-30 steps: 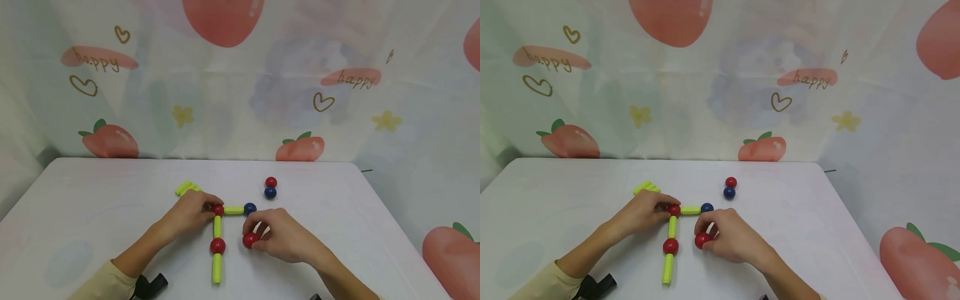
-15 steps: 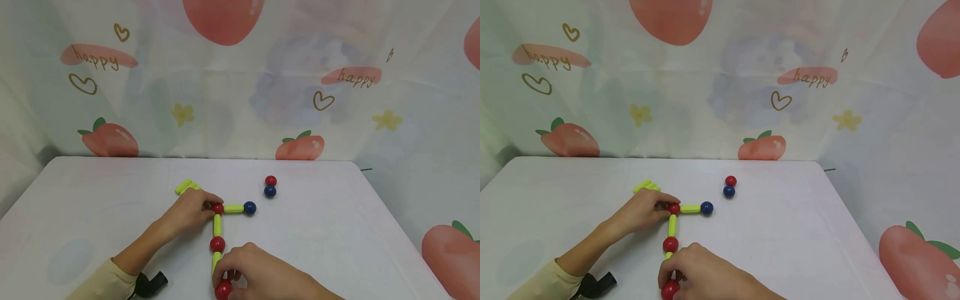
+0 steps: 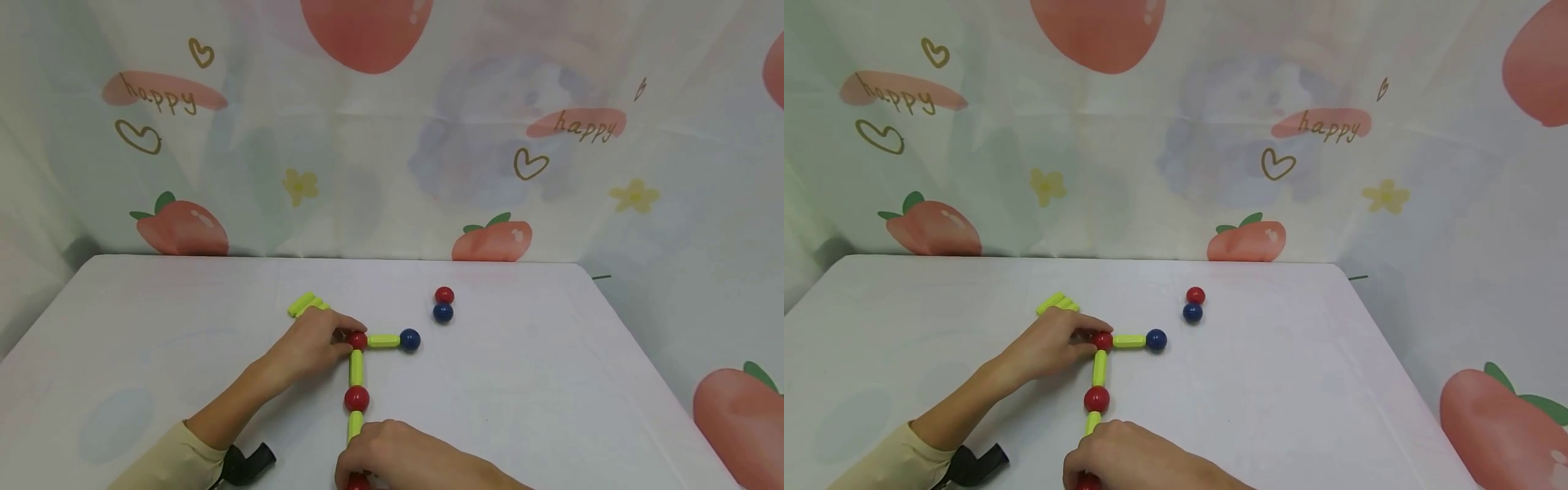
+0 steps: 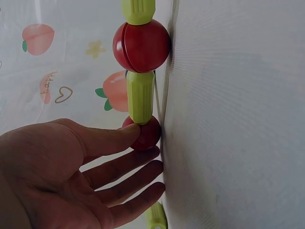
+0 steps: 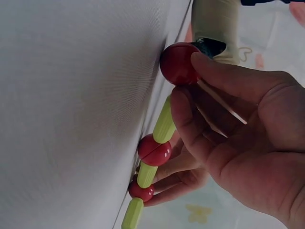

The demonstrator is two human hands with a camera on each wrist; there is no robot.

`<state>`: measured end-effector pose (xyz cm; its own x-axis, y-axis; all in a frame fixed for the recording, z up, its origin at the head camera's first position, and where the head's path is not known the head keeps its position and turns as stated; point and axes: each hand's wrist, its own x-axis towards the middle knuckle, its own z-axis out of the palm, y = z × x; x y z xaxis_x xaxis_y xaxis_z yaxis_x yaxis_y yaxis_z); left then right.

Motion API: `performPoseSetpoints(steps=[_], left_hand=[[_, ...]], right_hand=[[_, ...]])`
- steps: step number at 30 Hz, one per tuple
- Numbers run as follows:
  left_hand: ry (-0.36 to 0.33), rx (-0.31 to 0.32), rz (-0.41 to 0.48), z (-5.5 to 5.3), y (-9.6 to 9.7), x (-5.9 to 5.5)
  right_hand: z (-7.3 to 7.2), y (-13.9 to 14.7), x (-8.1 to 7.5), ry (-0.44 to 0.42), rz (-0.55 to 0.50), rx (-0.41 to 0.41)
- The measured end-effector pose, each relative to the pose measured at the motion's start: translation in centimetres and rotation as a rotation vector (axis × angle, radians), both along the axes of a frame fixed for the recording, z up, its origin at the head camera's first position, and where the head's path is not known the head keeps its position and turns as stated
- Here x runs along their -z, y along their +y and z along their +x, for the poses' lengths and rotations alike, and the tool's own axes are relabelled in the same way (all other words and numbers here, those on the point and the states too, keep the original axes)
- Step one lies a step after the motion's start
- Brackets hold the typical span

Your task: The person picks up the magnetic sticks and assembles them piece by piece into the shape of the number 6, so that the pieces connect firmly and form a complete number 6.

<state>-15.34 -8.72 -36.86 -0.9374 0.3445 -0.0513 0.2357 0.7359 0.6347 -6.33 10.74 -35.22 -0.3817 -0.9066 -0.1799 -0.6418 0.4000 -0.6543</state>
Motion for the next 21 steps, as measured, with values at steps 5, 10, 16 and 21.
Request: performPoseSetpoints(steps=[5, 10, 16, 21], left_hand=[[0.004, 0.0, -0.007, 0.0, 0.03, 0.04], [0.003, 0.004, -0.012, -0.05, 0.06, 0.01], [0.003, -0.004, -0.017, -0.03, 0.06, 0.01], [0.001, -0.01, -0.011, 0.04, 0.08, 0.1]], right_hand=[[-0.03, -0.06, 0.11, 0.033, 0.013, -0.003], [0.0, 0.03, 0.09, 0.083, 0.027, -0.016], [-0.08, 0.08, 0.06, 0.088, 0.035, -0.013], [-0.07, 0.1, 0.07, 0.113, 0.039, -0.015]])
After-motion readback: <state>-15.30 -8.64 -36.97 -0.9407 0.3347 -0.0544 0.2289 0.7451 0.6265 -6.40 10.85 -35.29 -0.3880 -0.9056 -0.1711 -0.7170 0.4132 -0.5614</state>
